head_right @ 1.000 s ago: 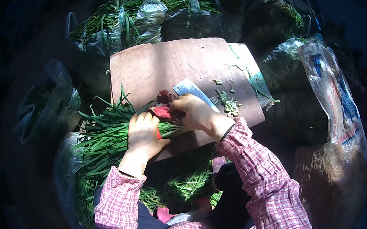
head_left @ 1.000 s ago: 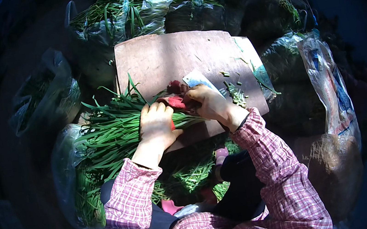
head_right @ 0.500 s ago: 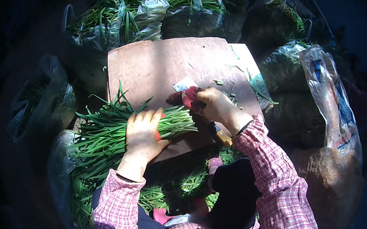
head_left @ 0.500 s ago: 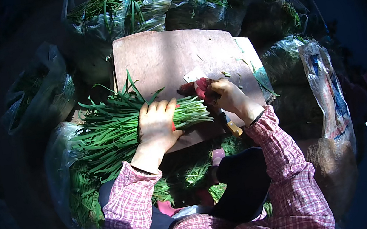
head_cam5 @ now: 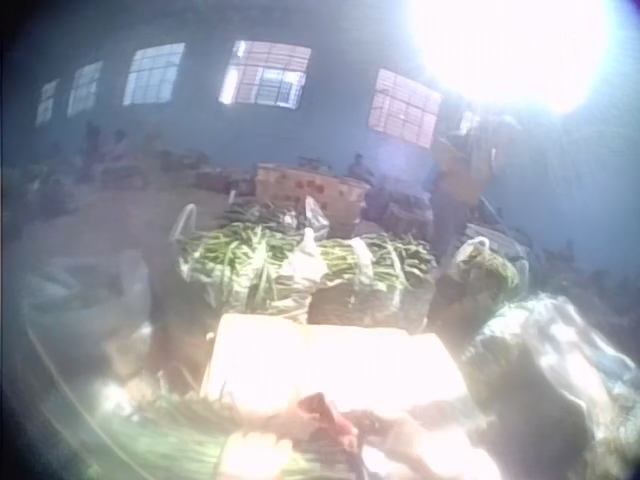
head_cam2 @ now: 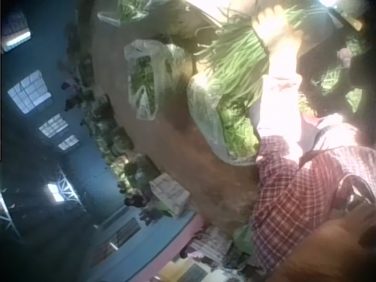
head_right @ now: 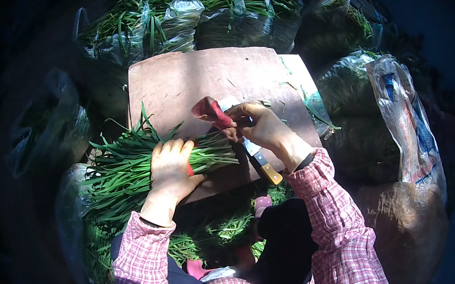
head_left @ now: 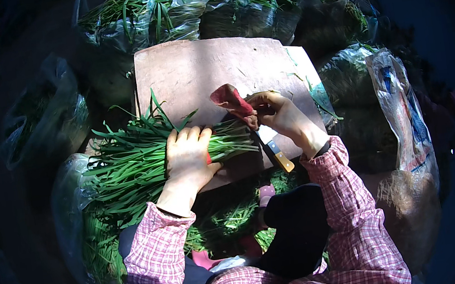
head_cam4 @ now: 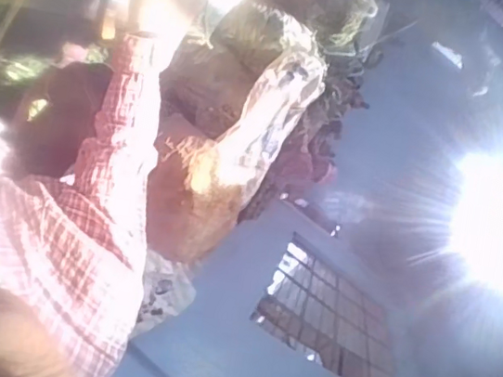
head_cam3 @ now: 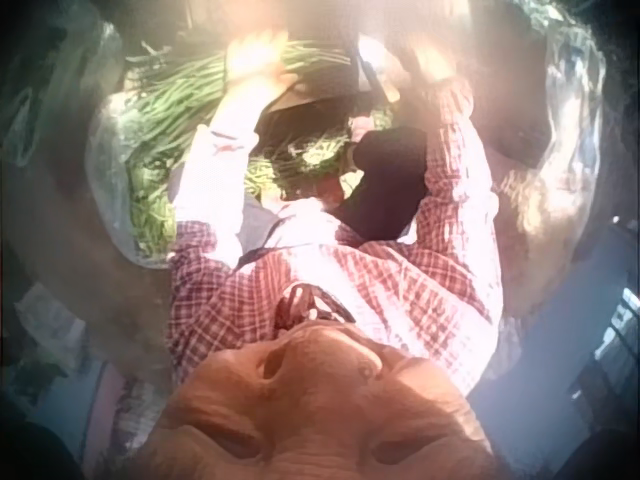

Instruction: The person trims the roots and tops of green onions using a cleaver, ties them into bundles with red straps, and places the bundled vegetables into large plastic bags.

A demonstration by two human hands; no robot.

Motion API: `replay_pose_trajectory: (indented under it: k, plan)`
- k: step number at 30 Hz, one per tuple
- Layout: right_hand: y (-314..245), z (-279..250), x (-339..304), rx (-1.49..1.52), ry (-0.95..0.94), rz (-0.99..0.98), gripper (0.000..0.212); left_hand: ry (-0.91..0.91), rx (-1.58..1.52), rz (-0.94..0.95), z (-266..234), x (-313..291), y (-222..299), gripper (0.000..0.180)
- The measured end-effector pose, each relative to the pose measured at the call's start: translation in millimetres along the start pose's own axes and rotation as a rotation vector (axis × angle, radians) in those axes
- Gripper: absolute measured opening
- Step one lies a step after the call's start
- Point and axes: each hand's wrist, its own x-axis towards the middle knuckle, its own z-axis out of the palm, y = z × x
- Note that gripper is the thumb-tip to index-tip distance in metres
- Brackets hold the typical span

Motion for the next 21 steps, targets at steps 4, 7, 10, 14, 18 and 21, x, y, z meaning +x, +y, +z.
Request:
replay_pose_trajectory:
  k: [4,7,10,14,18,21]
  plan:
    - [9,21,22,-0.198,-0.189,0.158,0.037,0.086,-0.05,0.033,2,-1,1,0.089]
    - [19,3,22,-0.593,-0.076,0.149,0.025,0.089,-0.07,0.039,4,-1,0,0.089]
    - [18,-14,12,-0.1,0.064,0.135,0.024,0.077,-0.064,0.012,4,-1,1,0.089]
    - [25,18,26,-0.283,-0.164,0.096,0.041,0.067,-0.054,0.024,1,0,2,0.089]
    - [26,10,33,-0.605,-0.105,0.149,0.032,0.079,-0.076,0.026,3,1,2,0.088]
    - [30,-10,19,-0.161,0.144,0.222,0.025,0.072,-0.065,0.016,0,2,2,0.089]
